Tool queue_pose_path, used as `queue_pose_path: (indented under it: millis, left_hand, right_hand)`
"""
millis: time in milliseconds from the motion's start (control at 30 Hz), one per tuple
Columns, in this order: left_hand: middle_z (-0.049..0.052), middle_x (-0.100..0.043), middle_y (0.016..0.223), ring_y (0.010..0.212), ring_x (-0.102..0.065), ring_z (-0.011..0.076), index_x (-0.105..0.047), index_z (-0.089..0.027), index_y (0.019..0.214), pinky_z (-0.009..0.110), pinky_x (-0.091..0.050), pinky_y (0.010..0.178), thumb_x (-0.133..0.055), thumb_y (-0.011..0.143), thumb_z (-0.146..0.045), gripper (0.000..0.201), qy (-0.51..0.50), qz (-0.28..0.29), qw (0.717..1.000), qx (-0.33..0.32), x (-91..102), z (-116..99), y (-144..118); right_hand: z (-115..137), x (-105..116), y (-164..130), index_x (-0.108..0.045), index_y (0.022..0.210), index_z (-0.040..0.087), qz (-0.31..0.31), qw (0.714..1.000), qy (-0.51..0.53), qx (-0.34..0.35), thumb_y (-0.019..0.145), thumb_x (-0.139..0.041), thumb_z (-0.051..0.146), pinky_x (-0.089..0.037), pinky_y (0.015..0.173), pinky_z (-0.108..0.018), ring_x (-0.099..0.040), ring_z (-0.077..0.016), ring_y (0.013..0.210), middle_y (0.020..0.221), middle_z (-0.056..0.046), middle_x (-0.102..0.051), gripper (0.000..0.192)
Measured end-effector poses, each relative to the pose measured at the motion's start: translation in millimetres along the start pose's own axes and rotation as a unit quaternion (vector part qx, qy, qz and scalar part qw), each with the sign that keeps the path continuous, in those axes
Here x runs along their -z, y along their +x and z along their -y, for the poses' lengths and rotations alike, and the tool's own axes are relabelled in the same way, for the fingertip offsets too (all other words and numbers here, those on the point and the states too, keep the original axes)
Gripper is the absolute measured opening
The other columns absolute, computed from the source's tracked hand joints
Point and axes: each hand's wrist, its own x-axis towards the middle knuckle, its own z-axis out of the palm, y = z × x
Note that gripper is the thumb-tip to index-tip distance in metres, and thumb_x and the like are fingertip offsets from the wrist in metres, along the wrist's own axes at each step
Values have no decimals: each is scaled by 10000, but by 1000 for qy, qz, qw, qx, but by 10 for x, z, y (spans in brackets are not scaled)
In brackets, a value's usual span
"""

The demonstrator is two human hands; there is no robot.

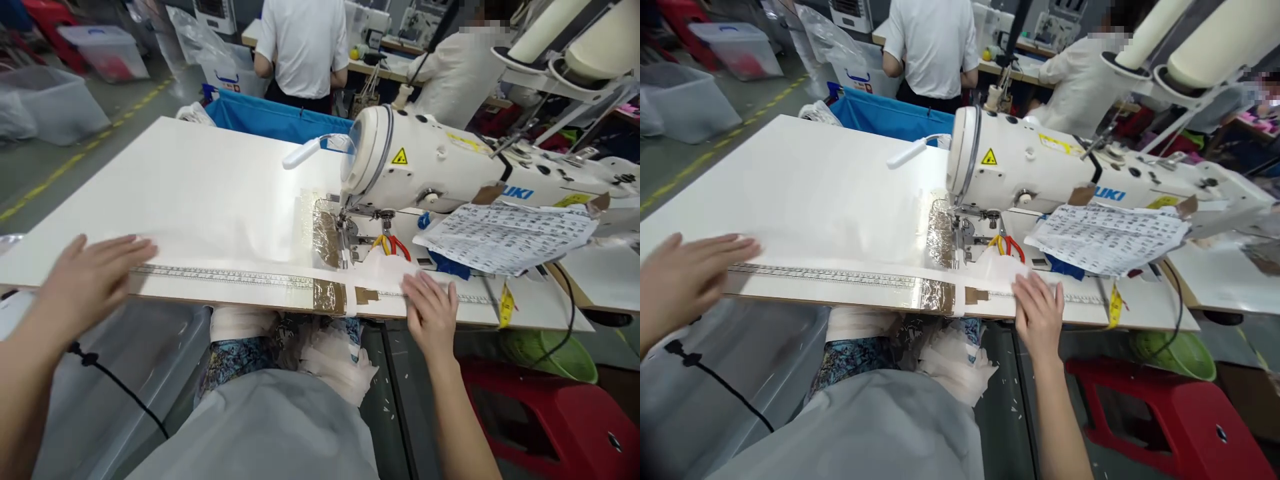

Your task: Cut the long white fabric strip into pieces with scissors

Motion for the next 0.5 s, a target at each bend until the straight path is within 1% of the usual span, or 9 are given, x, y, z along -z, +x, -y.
queue_pose_path:
  millis: [33, 100, 167, 200, 233, 300, 367, 433, 500]
  left_hand:
    - [114, -630, 1241, 1200, -539, 361, -652, -168, 1139, 667, -268, 1050, -336, 833, -397, 496, 21, 6, 1000, -17, -66, -16, -68]
    - [131, -511, 1390, 1309, -436, 359, -548, -178, 1291, 623, -260, 1090, -322, 859, -367, 523, 31, 0, 999, -21, -163, -115, -201]
    - [136, -452, 1439, 1357, -382, 320, -463, -162, 1367, 549, -289, 1114, -322, 904, -357, 522, 26, -32, 999, 16, -223, -308, -311]
    - [145, -458, 1433, 1359, -379, 310, -451, -142, 1375, 536, -297, 1116, -312, 927, -359, 517, 28, -42, 998, 34, -250, -425, -354]
    - [153, -456, 1434, 1367, -364, 311, -445, -126, 1380, 548, -278, 1124, -297, 950, -360, 512, 39, -32, 997, 53, -280, -541, -389]
    - [172, -423, 1457, 1386, -324, 332, -441, -104, 1387, 580, -241, 1126, -275, 972, -388, 530, 61, -20, 995, 82, -355, -729, -441]
    - [166, -412, 1468, 1392, -312, 334, -431, -118, 1402, 588, -214, 1129, -267, 978, -406, 538, 79, -23, 990, 111, -438, -819, -480]
    - [136, -427, 1465, 1386, -328, 318, -423, -158, 1415, 582, -185, 1138, -277, 982, -403, 519, 94, -31, 986, 133, -502, -821, -518]
    - [103, -437, 1464, 1384, -338, 301, -425, -197, 1418, 569, -162, 1150, -301, 983, -389, 491, 104, -35, 984, 142, -532, -782, -554]
  right_hand:
    - [48, -29, -62, -634, 1090, 209, 11, 1000, 6, -9, 902, -457, 108, -262, 1097, -581, -549, -265, 1208, 1149, -68, -686, 278]
    - [165, -50, -138, -623, 1130, 204, -9, 999, 0, -45, 912, -425, 122, -266, 1092, -590, -539, -277, 1219, 1158, -84, -678, 306]
    - [302, -47, -150, -604, 1186, 192, -27, 997, 2, -78, 920, -412, 148, -273, 1086, -598, -522, -296, 1235, 1182, -110, -660, 331]
    - [371, -46, -139, -590, 1217, 189, -22, 996, 16, -87, 927, -412, 169, -281, 1084, -597, -508, -304, 1248, 1208, -122, -644, 340]
    - [435, -48, -123, -570, 1252, 190, -7, 995, 34, -91, 938, -412, 195, -291, 1082, -591, -487, -312, 1267, 1250, -132, -619, 352]
    - [525, -63, -100, -508, 1336, 203, 41, 994, 62, -84, 962, -396, 260, -318, 1072, -575, -442, -324, 1304, 1340, -142, -551, 395]
    - [542, -93, -118, -447, 1398, 214, 75, 993, 66, -64, 980, -357, 315, -356, 1046, -560, -435, -335, 1307, 1380, -141, -513, 439]
    - [479, -143, -193, -416, 1428, 215, 77, 994, 63, -34, 985, -332, 342, -391, 1008, -553, -472, -349, 1270, 1361, -145, -527, 468]
    - [355, -225, -309, -416, 1436, 217, 50, 996, 78, -2, 975, -342, 348, -413, 973, -557, -514, -368, 1219, 1327, -147, -554, 485]
